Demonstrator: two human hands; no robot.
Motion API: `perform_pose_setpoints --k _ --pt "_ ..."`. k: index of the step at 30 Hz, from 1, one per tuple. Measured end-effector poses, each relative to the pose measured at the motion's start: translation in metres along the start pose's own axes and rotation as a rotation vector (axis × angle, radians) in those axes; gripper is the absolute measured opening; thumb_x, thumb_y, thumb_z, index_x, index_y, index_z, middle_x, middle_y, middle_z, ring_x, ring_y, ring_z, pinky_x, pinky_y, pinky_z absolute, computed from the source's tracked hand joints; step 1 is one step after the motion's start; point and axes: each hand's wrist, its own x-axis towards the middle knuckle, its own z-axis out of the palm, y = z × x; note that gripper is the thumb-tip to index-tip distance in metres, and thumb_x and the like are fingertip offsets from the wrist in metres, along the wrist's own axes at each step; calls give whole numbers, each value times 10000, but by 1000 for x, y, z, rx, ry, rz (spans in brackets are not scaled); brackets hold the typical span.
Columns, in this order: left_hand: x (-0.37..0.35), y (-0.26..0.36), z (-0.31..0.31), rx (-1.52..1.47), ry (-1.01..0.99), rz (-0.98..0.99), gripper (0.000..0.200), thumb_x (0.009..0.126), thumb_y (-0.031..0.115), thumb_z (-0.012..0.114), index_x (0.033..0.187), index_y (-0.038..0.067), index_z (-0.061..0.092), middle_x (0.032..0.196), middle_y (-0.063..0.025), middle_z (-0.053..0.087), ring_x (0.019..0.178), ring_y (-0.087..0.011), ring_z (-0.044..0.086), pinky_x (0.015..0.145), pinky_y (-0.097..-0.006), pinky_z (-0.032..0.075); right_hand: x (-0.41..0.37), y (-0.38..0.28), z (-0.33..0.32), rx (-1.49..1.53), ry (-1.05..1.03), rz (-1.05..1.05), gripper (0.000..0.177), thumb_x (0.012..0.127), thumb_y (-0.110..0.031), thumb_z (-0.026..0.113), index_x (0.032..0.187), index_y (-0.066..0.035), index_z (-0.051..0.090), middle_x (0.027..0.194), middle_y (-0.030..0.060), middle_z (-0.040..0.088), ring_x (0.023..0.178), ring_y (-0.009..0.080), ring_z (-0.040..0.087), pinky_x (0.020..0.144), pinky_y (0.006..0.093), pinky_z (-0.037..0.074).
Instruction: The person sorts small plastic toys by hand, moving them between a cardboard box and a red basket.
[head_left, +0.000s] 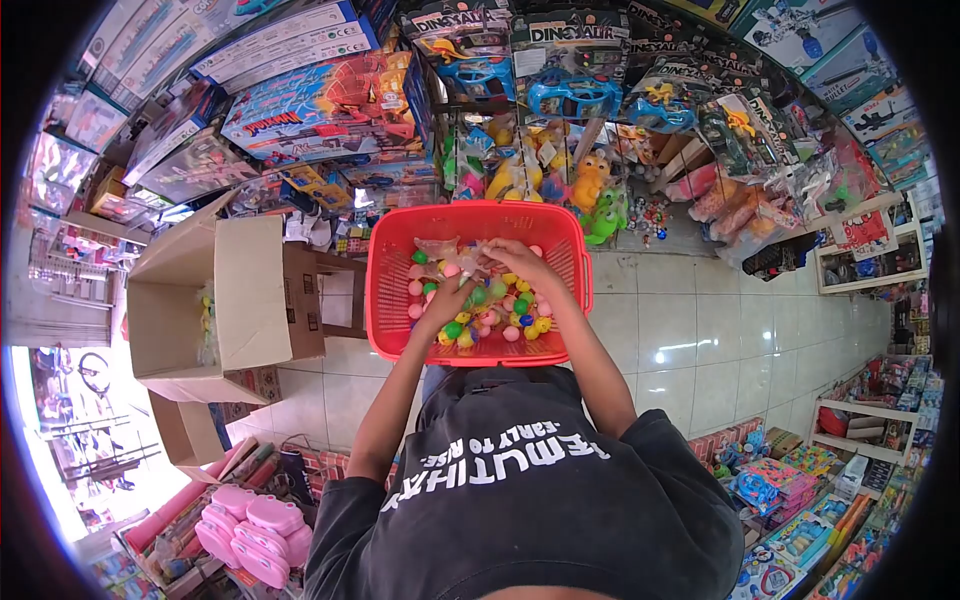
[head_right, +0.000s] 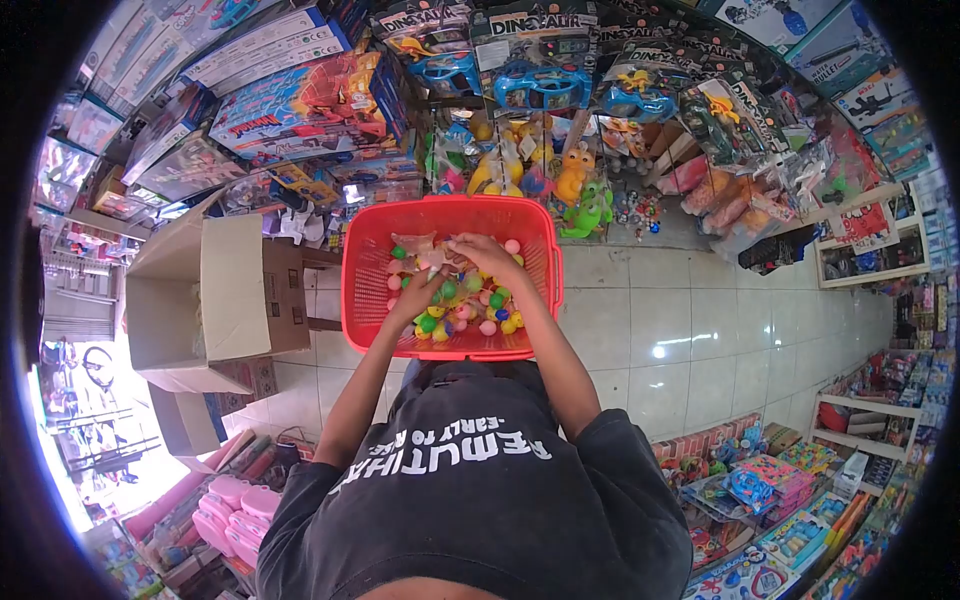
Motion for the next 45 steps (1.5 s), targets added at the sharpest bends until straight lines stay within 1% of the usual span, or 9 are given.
perform_pose_setpoints --k 3,5,8,16,30,36,41,43,45 --pt "-3 -19 -9 74 86 46 332 914 271 445 1089 10 553 991 -91 594 914 -158 557 793 -277 427 16 48 -10 -279 173 -4 236 821 -219 571 973 -39 575 945 65 606 912 150 571 781 269 439" --pt "-6 -33 -12 99 134 44 344 921 291 430 1081 15 559 988 -91 589 907 -158 559 760 -283 458 14 64 -10 -951 169 185 250 774 -211 597 971 -59 583 988 129 605 937 244 577 794 330 447" --pt "-12 -29 -15 -93 149 -153 352 923 279 428 1037 -22 571 950 -122 605 894 -193 558 823 -288 398 16 97 -12 -1272 185 45 357 713 -226 637 1028 -84 547 1031 161 583 963 319 554 812 379 440" --pt "-18 -15 -11 -246 210 -221 416 924 374 405 1000 5 580 809 -56 549 700 -116 540 510 -248 475 6 103 -5 -983 128 199 553 628 -266 709 1092 -99 457 1034 147 581 961 311 559 803 386 440" --pt "-19 -17 -11 -164 253 -128 402 923 374 412 988 16 582 840 -50 561 754 -125 539 595 -256 481 -5 80 -30 -699 47 67 521 679 -323 673 1091 -39 526 997 162 595 945 274 570 803 332 441" --pt "-22 -4 -9 -223 244 -194 409 921 381 413 983 18 590 851 -48 559 764 -127 542 568 -256 491 -19 71 -24 -742 232 79 508 709 -306 660 1112 -23 533 1018 174 591 963 272 568 826 325 435" --pt "-21 -7 -9 -162 256 -137 412 919 383 417 993 17 592 859 -52 557 765 -130 543 546 -256 494 -16 79 -26 -939 84 52 506 725 -318 651 1121 -24 540 1078 167 577 974 279 565 843 316 428" --pt "-21 -2 -10 -226 198 -271 410 920 378 420 1029 19 587 946 -57 581 889 -129 527 790 -255 407 -15 80 -26 -1080 -16 38 488 735 -316 643 1116 -27 546 1095 158 572 977 282 563 848 313 425" --pt "-15 -26 -10 -179 205 -201 409 920 376 420 1028 20 590 947 -58 582 892 -129 526 792 -255 407 -14 83 -24 -792 -126 41 402 757 -299 618 1058 -36 587 1032 140 600 954 262 571 843 300 425"
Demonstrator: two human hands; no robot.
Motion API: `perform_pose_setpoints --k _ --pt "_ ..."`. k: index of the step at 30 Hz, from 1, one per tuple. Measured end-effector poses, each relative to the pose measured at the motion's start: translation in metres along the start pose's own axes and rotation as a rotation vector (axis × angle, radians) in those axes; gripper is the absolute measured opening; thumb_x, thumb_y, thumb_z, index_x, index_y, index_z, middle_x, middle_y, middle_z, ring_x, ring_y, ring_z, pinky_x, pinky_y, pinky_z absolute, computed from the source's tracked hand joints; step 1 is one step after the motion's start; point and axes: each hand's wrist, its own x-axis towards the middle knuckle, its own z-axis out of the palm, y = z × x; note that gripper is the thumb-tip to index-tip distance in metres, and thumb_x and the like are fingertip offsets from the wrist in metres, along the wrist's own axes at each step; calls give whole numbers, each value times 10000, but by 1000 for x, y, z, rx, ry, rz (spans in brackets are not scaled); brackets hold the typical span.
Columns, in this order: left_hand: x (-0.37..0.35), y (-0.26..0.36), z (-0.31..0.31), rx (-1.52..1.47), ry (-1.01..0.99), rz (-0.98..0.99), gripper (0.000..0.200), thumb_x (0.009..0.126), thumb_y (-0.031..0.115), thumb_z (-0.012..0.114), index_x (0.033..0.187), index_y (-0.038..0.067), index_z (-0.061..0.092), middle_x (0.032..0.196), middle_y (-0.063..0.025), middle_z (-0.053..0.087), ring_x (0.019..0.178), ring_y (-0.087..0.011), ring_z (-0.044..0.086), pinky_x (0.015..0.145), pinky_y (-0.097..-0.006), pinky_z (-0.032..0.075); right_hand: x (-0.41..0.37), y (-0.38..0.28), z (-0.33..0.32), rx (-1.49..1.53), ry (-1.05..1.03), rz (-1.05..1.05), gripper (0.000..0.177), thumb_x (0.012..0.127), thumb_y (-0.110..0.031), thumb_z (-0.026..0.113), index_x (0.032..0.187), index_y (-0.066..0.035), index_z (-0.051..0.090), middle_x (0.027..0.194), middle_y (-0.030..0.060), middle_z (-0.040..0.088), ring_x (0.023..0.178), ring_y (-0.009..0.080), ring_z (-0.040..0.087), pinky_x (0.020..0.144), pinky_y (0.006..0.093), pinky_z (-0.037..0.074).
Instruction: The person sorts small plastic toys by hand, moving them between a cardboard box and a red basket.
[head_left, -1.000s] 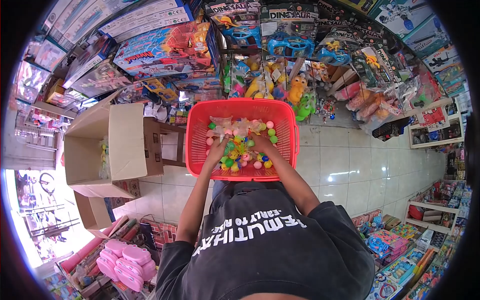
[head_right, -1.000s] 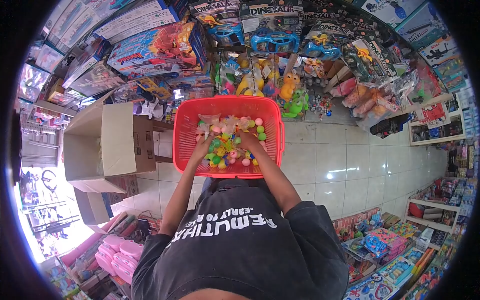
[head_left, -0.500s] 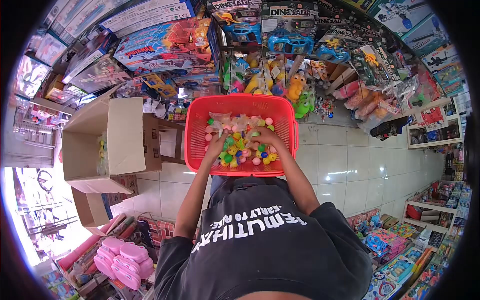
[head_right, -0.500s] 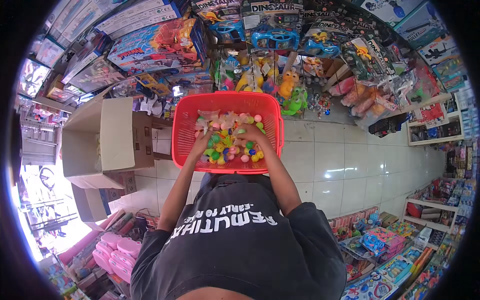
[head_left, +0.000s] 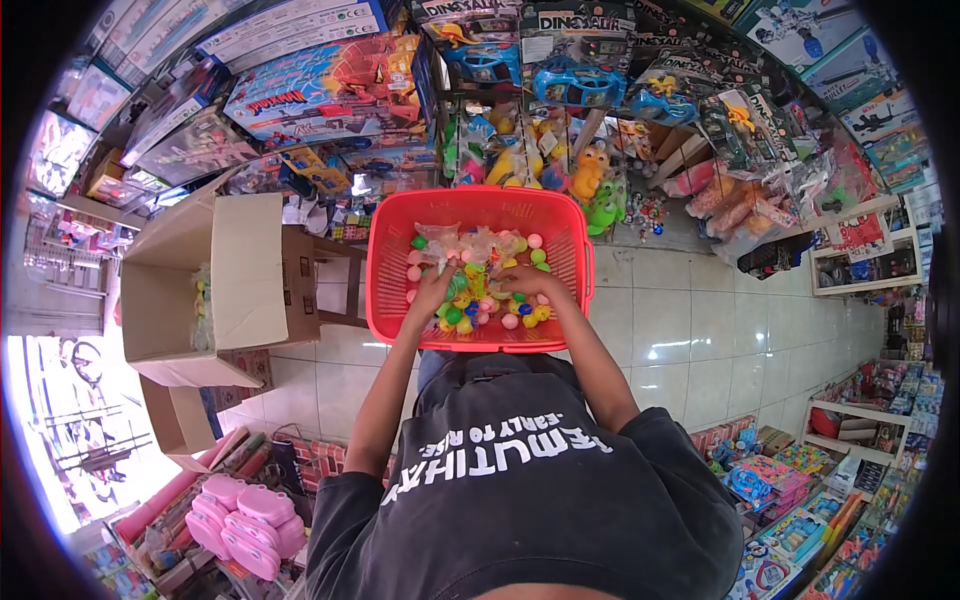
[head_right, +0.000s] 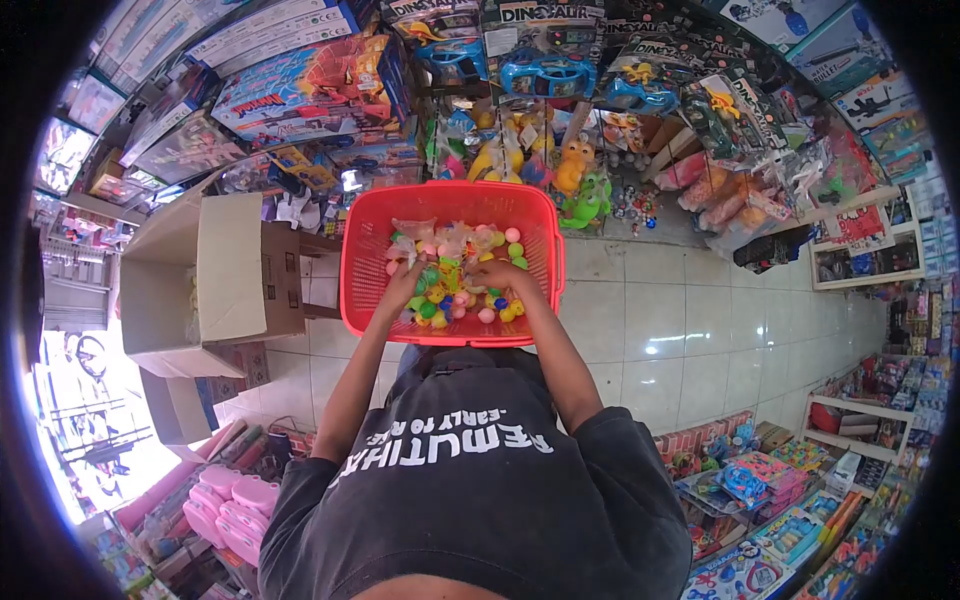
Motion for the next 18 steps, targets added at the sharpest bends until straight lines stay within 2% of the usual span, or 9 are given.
perform_pose_setpoints --k 4,6,8,10,11,13,16,17,18 --pt "2 -6 -2 40 9 68 396 921 363 422 1024 24 598 948 -58 583 895 -129 525 796 -256 407 18 6 -6 103 3 -32 326 765 -292 602 972 -41 623 948 120 628 901 234 591 801 292 445" --pt "-1 -2 -2 40 29 57 390 921 356 421 1017 23 600 940 -56 584 883 -128 525 786 -257 408 15 -15 -15 -5 172 147 272 776 -263 590 911 -31 634 891 97 645 853 203 604 754 291 464" --pt "-1 -1 -3 40 51 46 384 922 349 420 1010 22 601 933 -55 585 872 -127 526 777 -258 409 24 -17 -16 -44 153 115 233 784 -220 574 898 -26 631 876 73 647 783 170 618 705 283 476" --pt "2 -6 -5 67 115 72 390 922 327 424 973 -16 601 869 -95 603 834 -162 547 756 -271 411 31 -22 -13 90 -101 43 214 804 -194 548 905 -24 629 836 67 643 727 153 619 669 273 489" --pt "2 -8 -7 66 120 66 390 922 327 424 973 -16 601 869 -95 603 834 -162 547 756 -271 411 32 -25 -8 91 -109 43 214 804 -194 548 905 -24 629 836 67 643 727 153 619 669 273 489" --pt "0 -6 -10 -14 168 84 374 917 317 434 973 -14 601 849 -86 600 800 -141 544 721 -266 417 26 -44 5 274 -488 279 235 822 -205 533 959 -32 613 842 69 638 693 150 620 632 270 503" --pt "-6 0 -15 -71 231 25 359 911 306 448 960 -16 599 814 -73 595 764 -134 540 692 -259 418 26 -52 26 211 -666 347 270 835 -217 524 1041 -52 580 899 80 627 722 156 619 620 281 512" --pt "-4 -3 -17 -74 265 108 339 908 294 454 941 -11 598 760 -40 576 701 -128 527 638 -265 417 26 -53 29 188 -680 341 335 841 -235 518 1141 -85 526 964 83 614 742 147 617 638 286 507" --pt "-3 -8 -21 -75 271 104 339 908 294 454 941 -11 598 760 -40 576 701 -128 527 638 -265 417 28 -54 29 186 -687 339 335 841 -235 518 1141 -85 526 964 83 614 742 147 617 638 286 507"
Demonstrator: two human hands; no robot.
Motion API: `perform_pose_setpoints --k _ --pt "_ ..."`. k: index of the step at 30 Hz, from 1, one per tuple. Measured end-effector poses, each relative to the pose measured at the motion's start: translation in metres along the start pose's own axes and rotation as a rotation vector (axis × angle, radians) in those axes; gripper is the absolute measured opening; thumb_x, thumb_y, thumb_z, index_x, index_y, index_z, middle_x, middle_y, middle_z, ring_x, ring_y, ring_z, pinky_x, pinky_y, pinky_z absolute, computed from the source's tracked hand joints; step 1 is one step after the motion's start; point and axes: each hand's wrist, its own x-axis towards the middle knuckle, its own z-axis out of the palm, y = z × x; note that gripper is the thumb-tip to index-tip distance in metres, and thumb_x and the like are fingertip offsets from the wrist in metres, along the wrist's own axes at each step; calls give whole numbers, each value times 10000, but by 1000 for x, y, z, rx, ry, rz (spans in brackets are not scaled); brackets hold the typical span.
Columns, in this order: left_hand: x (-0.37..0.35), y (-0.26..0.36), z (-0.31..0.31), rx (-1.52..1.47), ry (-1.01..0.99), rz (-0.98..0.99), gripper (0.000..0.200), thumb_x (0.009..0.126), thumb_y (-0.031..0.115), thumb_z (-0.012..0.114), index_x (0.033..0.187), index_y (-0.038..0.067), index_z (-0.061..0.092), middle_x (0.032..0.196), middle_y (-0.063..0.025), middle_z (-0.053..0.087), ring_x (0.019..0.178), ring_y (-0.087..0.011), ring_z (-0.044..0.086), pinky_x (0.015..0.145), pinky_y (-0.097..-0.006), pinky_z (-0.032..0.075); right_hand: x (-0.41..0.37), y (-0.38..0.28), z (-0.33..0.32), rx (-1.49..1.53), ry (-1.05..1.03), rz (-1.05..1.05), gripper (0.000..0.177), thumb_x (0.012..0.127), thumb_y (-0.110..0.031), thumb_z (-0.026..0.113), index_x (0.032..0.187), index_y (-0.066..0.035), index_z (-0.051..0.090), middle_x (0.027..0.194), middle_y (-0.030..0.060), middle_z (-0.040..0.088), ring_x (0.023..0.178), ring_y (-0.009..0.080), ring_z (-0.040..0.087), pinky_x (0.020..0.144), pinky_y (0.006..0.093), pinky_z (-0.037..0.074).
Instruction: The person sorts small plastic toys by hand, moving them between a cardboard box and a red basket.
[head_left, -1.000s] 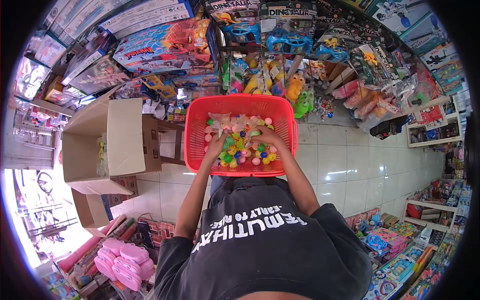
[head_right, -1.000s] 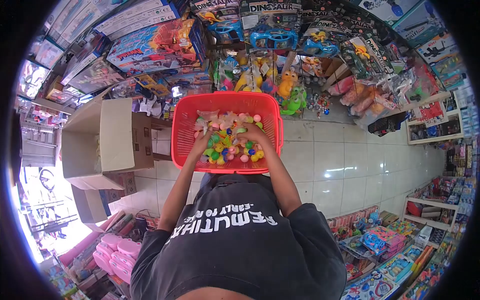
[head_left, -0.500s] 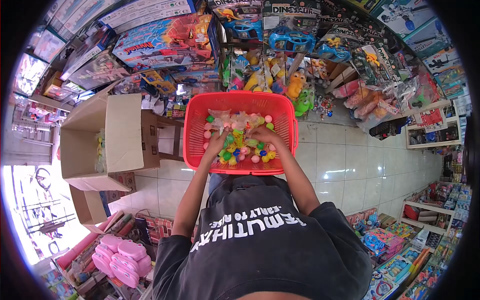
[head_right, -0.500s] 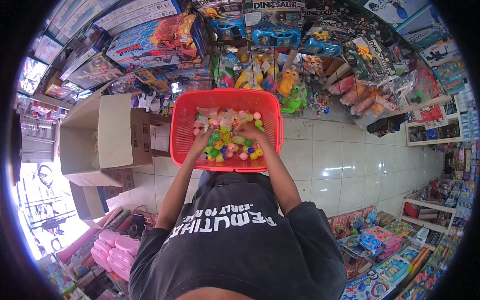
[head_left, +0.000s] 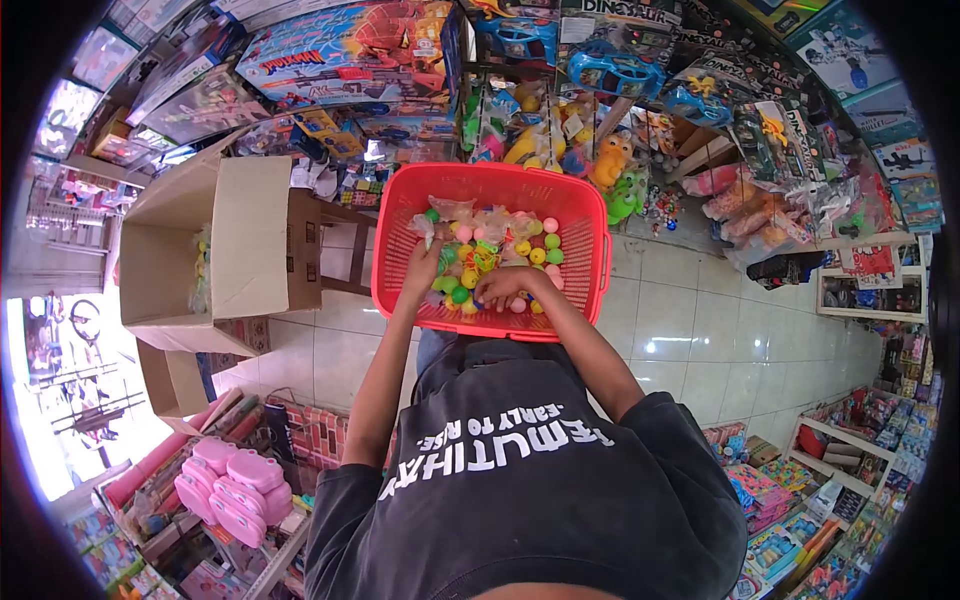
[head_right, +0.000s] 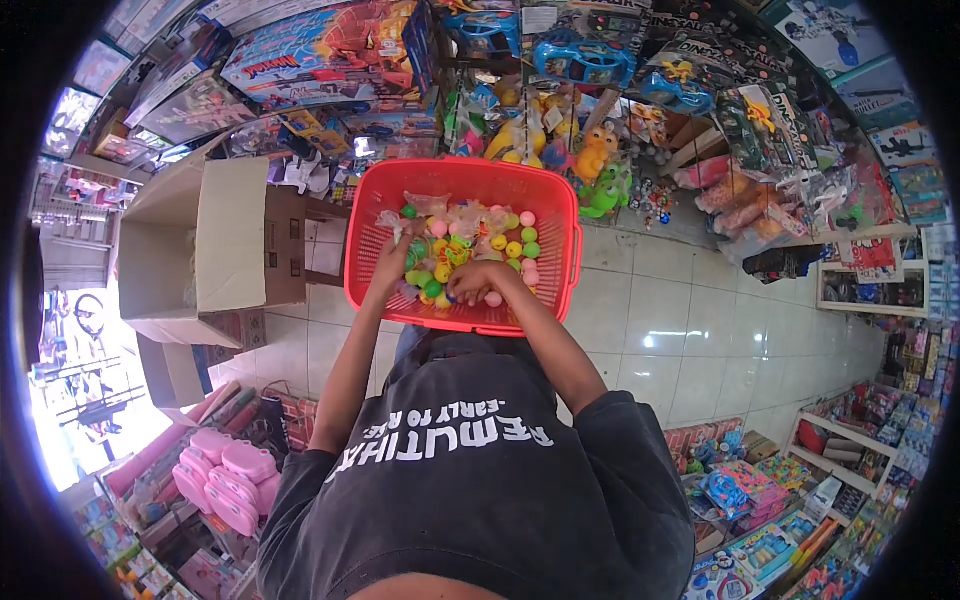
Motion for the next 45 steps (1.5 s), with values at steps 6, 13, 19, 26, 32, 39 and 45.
perform_pose_setpoints --k 6,13,19,26,32,39,45 --pt "-9 21 -26 52 -53 -170 355 918 334 440 965 19 598 817 -18 579 745 -102 520 674 -253 417 7 1 -5 -25 -21 -101 481 855 -274 493 1303 -126 399 1038 66 597 868 110 573 686 254 468" --pt "-8 18 -32 5 -4 -220 351 918 329 439 973 22 599 808 -16 583 746 -96 533 662 -246 418 21 9 0 71 186 -442 516 829 -173 525 1310 -68 372 1099 101 576 1018 175 533 857 259 408" --pt "-10 20 -25 40 -16 -117 336 913 326 455 953 28 603 797 -17 580 710 -87 534 633 -230 414 19 0 -4 -55 380 -522 455 746 -96 586 1181 -53 460 1114 128 546 1042 215 522 843 294 427" --pt "-15 29 -19 -36 -28 -240 348 906 360 456 952 40 587 789 -35 577 696 -106 569 532 -247 478 20 9 42 -918 714 -415 341 679 -97 589 1019 -109 562 1061 67 492 1065 262 458 872 426 392" --pt "-9 8 -19 -31 -27 -165 360 911 361 447 959 38 599 742 -20 562 637 -95 524 520 -249 452 30 18 53 -1160 911 -452 292 729 -127 559 1021 -140 571 1094 29 479 1092 229 428 879 494 351" --pt "-8 4 -22 74 -71 -114 391 914 385 433 981 32 585 793 -25 580 682 -90 542 589 -228 444 20 10 47 -1182 751 -337 548 602 -221 719 1111 -155 526 1104 24 491 1105 219 426 900 499 339" --pt "-5 -6 -23 136 -63 -49 387 915 374 437 978 24 590 773 -23 581 676 -81 535 591 -227 427 -7 1 35 -1158 582 -239 517 611 -273 720 1068 -128 527 967 65 600 982 228 539 827 444 398"
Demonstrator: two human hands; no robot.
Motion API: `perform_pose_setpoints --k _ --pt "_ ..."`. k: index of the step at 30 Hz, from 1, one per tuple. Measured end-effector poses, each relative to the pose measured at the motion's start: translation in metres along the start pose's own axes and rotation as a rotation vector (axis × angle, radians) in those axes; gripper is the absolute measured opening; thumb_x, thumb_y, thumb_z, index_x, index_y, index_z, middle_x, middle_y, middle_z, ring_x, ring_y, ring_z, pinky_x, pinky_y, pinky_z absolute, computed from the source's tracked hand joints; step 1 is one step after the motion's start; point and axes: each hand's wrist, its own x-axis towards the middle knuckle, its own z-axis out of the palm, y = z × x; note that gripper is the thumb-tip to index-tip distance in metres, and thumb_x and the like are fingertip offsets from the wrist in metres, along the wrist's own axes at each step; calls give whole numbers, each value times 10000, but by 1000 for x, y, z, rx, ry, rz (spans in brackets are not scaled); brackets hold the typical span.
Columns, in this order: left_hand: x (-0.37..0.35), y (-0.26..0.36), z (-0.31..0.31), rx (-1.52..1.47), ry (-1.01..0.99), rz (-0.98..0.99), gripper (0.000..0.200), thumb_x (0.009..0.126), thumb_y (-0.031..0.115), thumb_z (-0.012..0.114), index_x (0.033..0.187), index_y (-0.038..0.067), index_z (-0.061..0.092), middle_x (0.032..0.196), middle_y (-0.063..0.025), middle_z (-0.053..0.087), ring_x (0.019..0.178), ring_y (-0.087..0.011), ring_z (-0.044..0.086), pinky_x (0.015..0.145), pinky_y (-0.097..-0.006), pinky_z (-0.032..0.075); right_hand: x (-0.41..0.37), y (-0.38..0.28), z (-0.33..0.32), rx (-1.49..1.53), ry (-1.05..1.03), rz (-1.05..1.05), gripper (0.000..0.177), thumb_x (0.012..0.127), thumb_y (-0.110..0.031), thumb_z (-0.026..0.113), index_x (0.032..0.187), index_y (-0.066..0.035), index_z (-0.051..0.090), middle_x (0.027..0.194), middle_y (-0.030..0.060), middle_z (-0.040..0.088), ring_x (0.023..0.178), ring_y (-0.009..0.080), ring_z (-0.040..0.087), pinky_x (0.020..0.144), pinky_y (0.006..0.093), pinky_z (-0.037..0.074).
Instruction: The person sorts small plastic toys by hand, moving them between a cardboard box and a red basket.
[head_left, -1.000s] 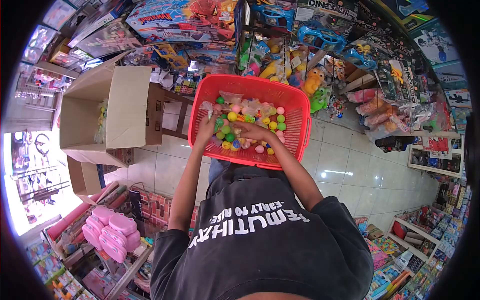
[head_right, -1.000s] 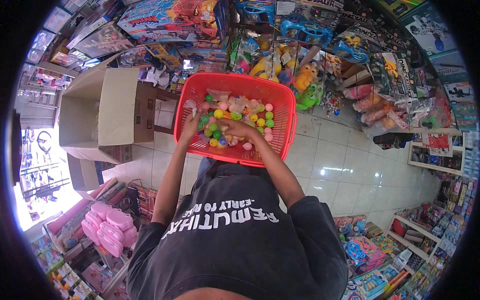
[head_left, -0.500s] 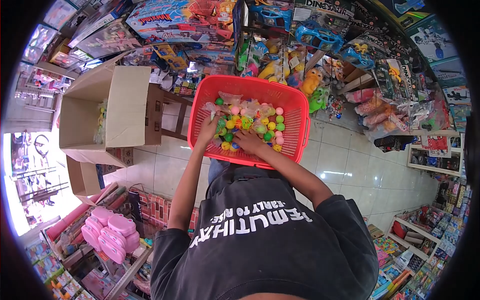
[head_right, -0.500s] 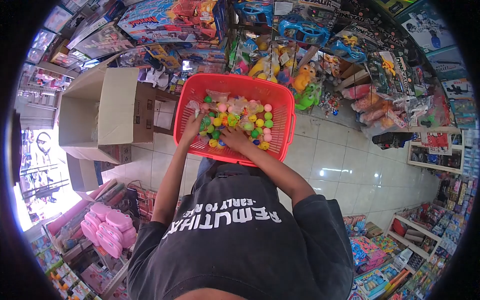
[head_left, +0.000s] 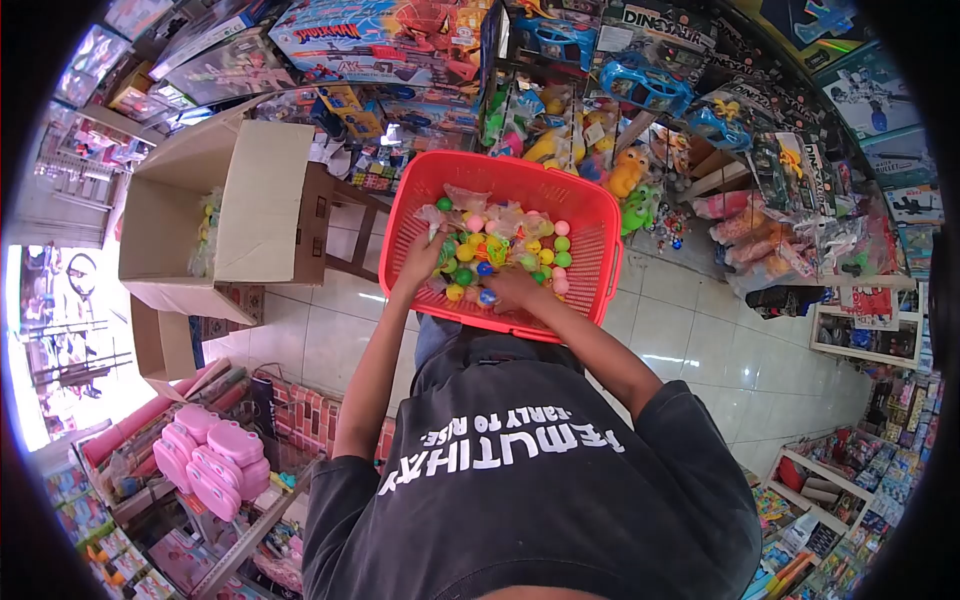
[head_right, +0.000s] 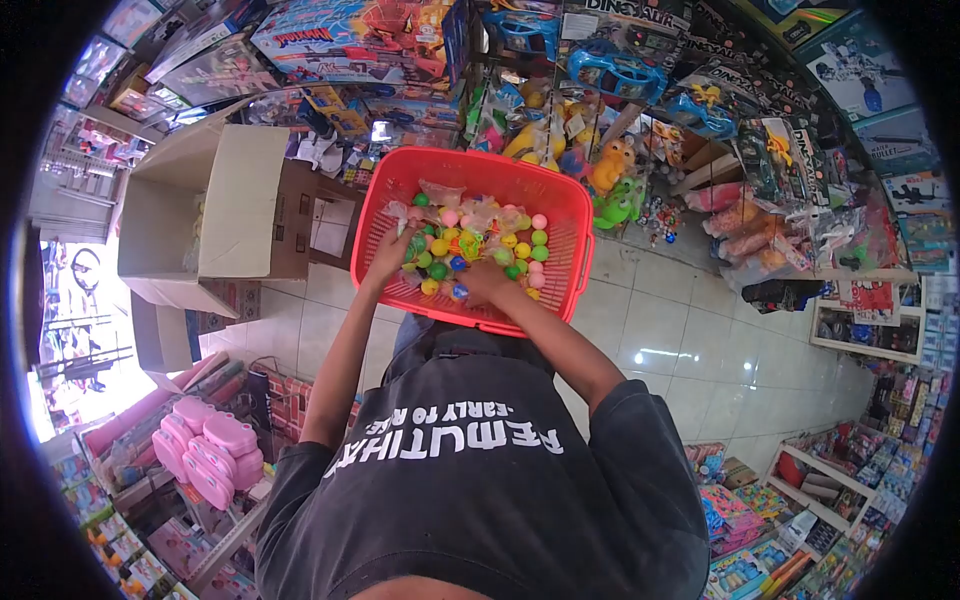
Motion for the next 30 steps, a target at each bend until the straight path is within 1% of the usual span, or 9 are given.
perform_pose_setpoints --k 3,5,6,7,12,13,15,22,30 --pt "-2 6 1 -50 -30 -53 379 914 372 441 978 32 595 762 -19 578 673 -85 531 574 -232 428 -18 16 -17 399 -200 42 456 706 -316 634 1076 -79 514 994 106 581 947 265 556 833 377 417" --pt "1 -2 2 -32 -35 -28 372 915 365 440 976 34 598 766 -18 576 675 -86 527 566 -233 430 -34 26 -20 871 -345 93 422 756 -359 564 1033 -44 509 916 144 594 846 297 579 736 364 444" --pt "3 -4 2 -14 -33 -2 364 917 358 439 975 36 601 769 -17 575 676 -88 524 557 -235 432 -37 35 5 800 -148 35 459 773 -370 555 1078 -38 472 911 149 574 852 282 568 732 375 430" --pt "3 -2 3 -15 -39 -1 364 917 358 439 975 36 601 769 -17 575 676 -88 524 557 -235 432 -44 40 4 801 -146 41 459 773 -370 555 1078 -38 472 911 149 574 852 282 568 732 375 430" --pt "-3 10 5 -6 -44 7 352 917 315 426 988 14 592 826 -61 589 783 -130 526 725 -274 410 -68 36 -40 1050 -482 239 475 788 -356 580 1132 -59 439 1014 164 557 934 262 557 772 361 423" --pt "-2 7 5 -5 -45 6 352 917 315 426 988 14 592 826 -61 589 783 -130 526 725 -274 410 -71 38 -34 1052 -482 239 475 788 -356 580 1132 -59 439 1014 164 557 934 262 557 772 361 423" --pt "-2 6 4 36 -47 30 340 916 303 429 988 10 587 841 -64 583 787 -138 525 731 -279 411 -79 40 -24 791 23 58 517 743 -342 628 1131 -59 439 976 167 584 894 277 583 755 370 443" --pt "-3 11 6 14 -84 50 366 921 339 429 1000 20 592 902 -40 584 842 -117 508 763 -267 402 -83 48 -61 598 36 407 566 663 -261 664 1131 -34 439 1002 212 578 917 356 569 769 428 453" --pt "-10 22 7 -45 -106 17 371 919 358 433 1008 33 588 903 -31 577 854 -106 505 764 -249 397 -87 54 -67 563 125 387 502 675 -220 628 1095 3 466 1032 229 546 967 371 530 822 424 429"
